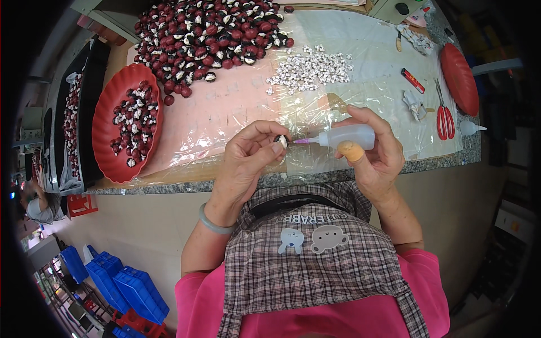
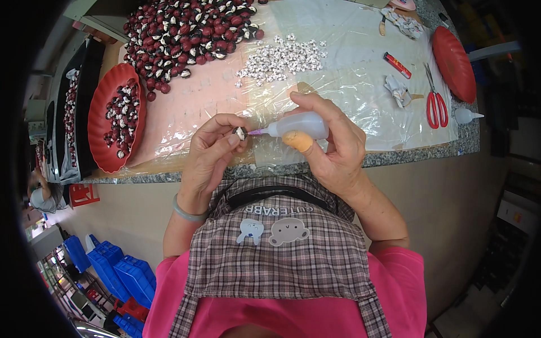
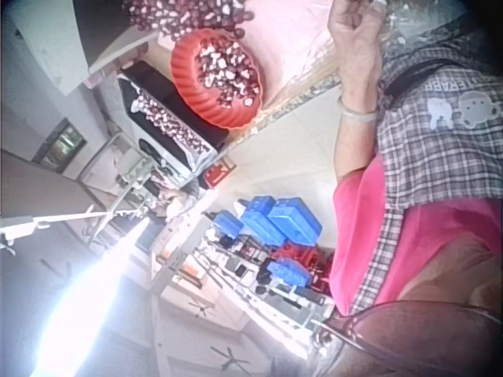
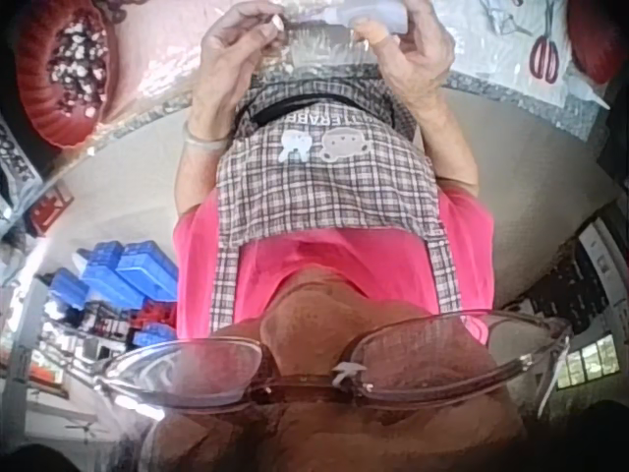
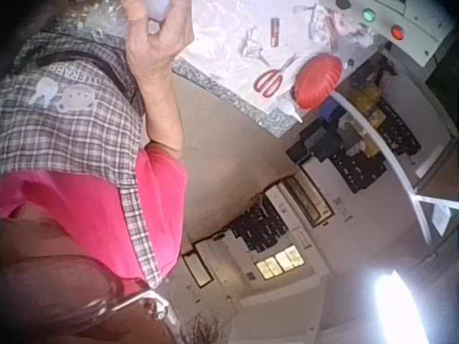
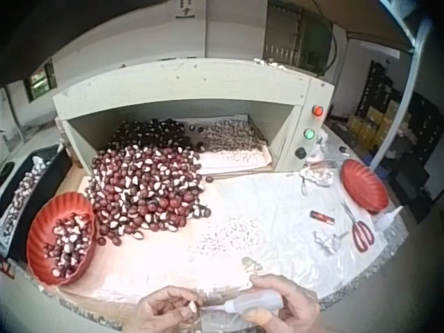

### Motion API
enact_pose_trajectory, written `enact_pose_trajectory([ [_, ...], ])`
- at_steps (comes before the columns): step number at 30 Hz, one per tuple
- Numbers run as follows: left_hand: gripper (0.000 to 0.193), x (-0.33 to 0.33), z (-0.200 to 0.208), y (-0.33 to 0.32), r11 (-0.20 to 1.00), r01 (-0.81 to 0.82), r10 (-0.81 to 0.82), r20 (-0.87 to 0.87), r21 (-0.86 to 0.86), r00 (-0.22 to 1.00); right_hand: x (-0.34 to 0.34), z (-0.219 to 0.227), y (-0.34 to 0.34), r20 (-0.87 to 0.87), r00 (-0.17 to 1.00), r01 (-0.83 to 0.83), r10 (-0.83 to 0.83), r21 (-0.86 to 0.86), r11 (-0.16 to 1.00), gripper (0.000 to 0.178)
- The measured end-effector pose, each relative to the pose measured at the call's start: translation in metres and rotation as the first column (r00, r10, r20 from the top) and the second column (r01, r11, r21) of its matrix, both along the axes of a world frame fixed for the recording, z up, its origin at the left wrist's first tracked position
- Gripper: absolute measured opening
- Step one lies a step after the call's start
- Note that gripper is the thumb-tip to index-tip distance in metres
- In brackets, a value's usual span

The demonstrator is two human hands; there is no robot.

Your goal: Assembling small toy components by applying glue from a bottle to black plastic bases and attaching decorative white and pink pieces.

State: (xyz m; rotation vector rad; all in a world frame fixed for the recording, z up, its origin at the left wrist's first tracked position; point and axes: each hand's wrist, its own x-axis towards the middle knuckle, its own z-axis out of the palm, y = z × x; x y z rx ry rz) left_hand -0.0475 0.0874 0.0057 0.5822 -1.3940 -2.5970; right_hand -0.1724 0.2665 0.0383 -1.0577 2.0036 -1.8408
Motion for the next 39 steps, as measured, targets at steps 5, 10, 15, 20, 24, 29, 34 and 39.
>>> enact_pose_trajectory([
  [5, 0.020, 0.000, -0.001, 0.000, 1.000, -0.004, 0.004, -0.005, 0.010, 1.000, 0.001, -0.001, 0.000, -0.055, 0.998, 0.025, -0.024, 0.031, 0.999, 0.045],
  [10, 0.021, 0.001, -0.001, 0.001, 1.000, -0.005, 0.005, 0.000, 0.019, 1.000, 0.001, -0.003, 0.000, -0.082, 0.996, 0.041, -0.038, 0.037, 0.998, 0.045],
  [15, 0.021, 0.000, 0.000, 0.001, 1.000, 0.012, -0.012, 0.009, 0.023, 1.000, 0.001, -0.002, -0.002, -0.112, 0.993, 0.032, -0.028, 0.037, 0.999, 0.044],
  [20, 0.022, 0.000, 0.001, 0.001, 0.999, 0.011, -0.012, 0.012, 0.034, 1.000, 0.000, 0.000, -0.004, -0.205, 0.978, 0.041, -0.028, 0.061, 0.997, 0.044],
  [24, 0.022, 0.000, -0.003, 0.000, 0.999, 0.016, -0.016, 0.003, 0.049, 1.000, -0.004, 0.001, -0.004, -0.358, 0.934, 0.009, 0.015, 0.065, 0.998, 0.043],
  [29, 0.021, 0.000, -0.008, -0.002, 0.999, 0.029, -0.028, -0.022, 0.042, 0.999, -0.008, -0.001, 0.001, -0.381, 0.924, -0.006, 0.033, 0.072, 0.997, 0.044],
  [34, 0.022, 0.004, -0.006, -0.008, 0.996, 0.018, -0.014, -0.049, 0.082, 0.999, -0.014, -0.010, 0.008, 0.184, 0.983, 0.016, 0.002, -0.094, 0.995, 0.036],
  [39, 0.026, 0.007, -0.011, -0.013, 0.995, -0.003, 0.006, -0.032, 0.096, 0.999, -0.037, -0.016, 0.009, 0.563, 0.815, -0.012, 0.141, -0.226, 0.974, 0.036],
])
